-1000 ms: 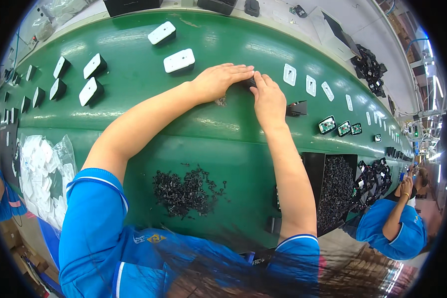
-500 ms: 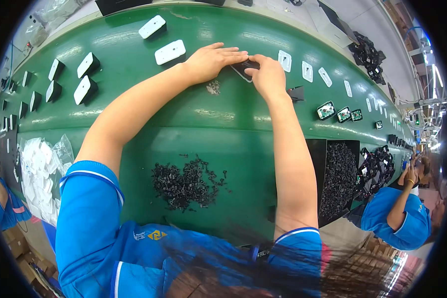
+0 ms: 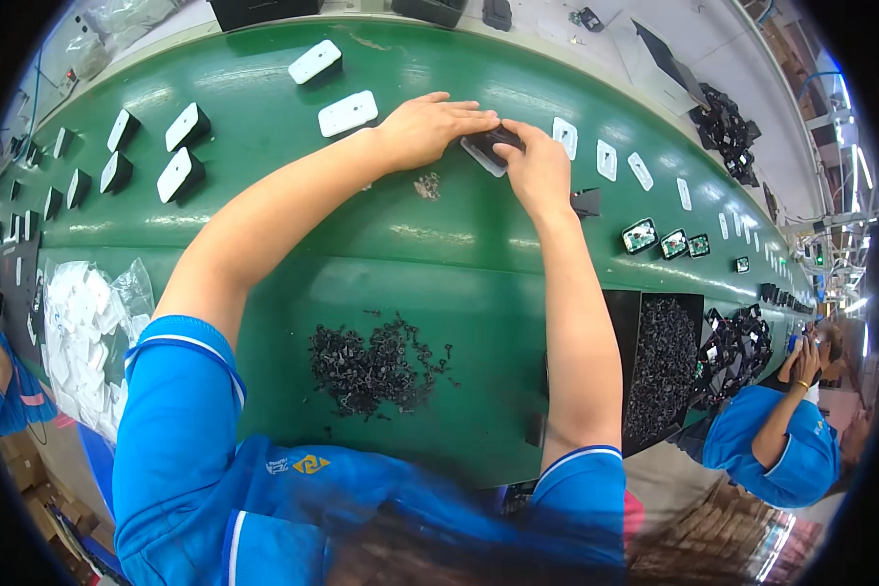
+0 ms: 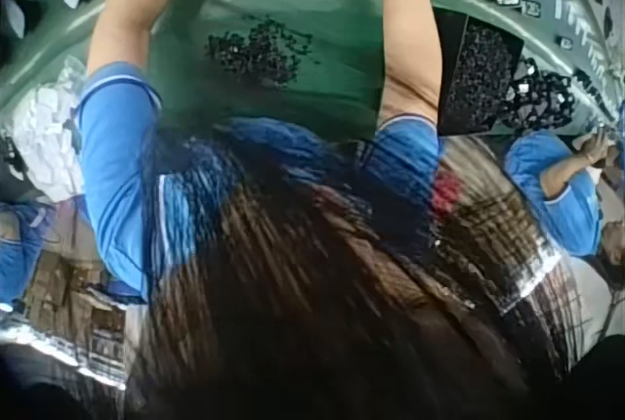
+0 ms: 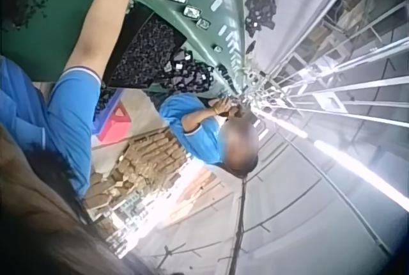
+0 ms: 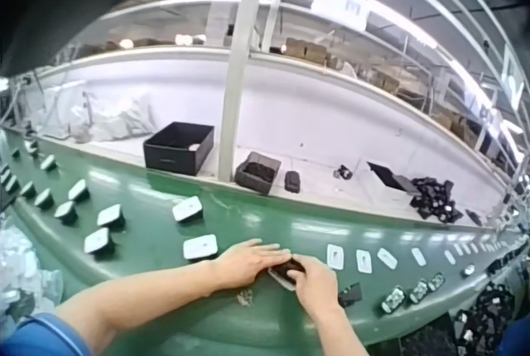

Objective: The person assembles small electronic devices by hand. They pick up white plastic casings and green circuit boards, insert the boards into the casings, and secure them with black screws. The person uses a handheld black tool to tighten the screws and places the finished units on the table.

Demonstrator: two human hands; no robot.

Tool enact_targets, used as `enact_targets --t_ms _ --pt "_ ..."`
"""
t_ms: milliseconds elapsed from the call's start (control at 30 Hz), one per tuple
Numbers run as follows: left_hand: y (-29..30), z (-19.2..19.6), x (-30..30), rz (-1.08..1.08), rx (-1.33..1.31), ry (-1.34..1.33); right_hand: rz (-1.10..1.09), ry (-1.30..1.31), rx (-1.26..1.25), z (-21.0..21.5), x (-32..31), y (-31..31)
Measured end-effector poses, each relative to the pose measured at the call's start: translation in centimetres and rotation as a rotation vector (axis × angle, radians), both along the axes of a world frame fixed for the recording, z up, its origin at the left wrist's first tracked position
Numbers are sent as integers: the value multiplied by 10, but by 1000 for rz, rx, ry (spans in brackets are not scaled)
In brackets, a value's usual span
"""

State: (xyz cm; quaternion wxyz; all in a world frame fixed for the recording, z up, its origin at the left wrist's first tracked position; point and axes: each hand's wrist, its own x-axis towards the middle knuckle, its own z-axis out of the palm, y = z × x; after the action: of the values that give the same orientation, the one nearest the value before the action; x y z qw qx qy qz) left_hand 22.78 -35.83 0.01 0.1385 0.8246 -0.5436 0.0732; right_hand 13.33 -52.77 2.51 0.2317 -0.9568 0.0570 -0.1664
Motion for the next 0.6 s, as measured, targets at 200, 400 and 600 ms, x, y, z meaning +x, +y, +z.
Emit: enact_targets --t_ms 200,400,600 --pt "2 -7 -6 -32 -13 -5 30 -33 -54 -6 -11 2" --pt "6 -18 -11 -25 -70 -31 43 -161 -216 -26 -13 11" --pt "7 -25 -8 -22 -118 -113 52 -160 -180 -21 -11 12"
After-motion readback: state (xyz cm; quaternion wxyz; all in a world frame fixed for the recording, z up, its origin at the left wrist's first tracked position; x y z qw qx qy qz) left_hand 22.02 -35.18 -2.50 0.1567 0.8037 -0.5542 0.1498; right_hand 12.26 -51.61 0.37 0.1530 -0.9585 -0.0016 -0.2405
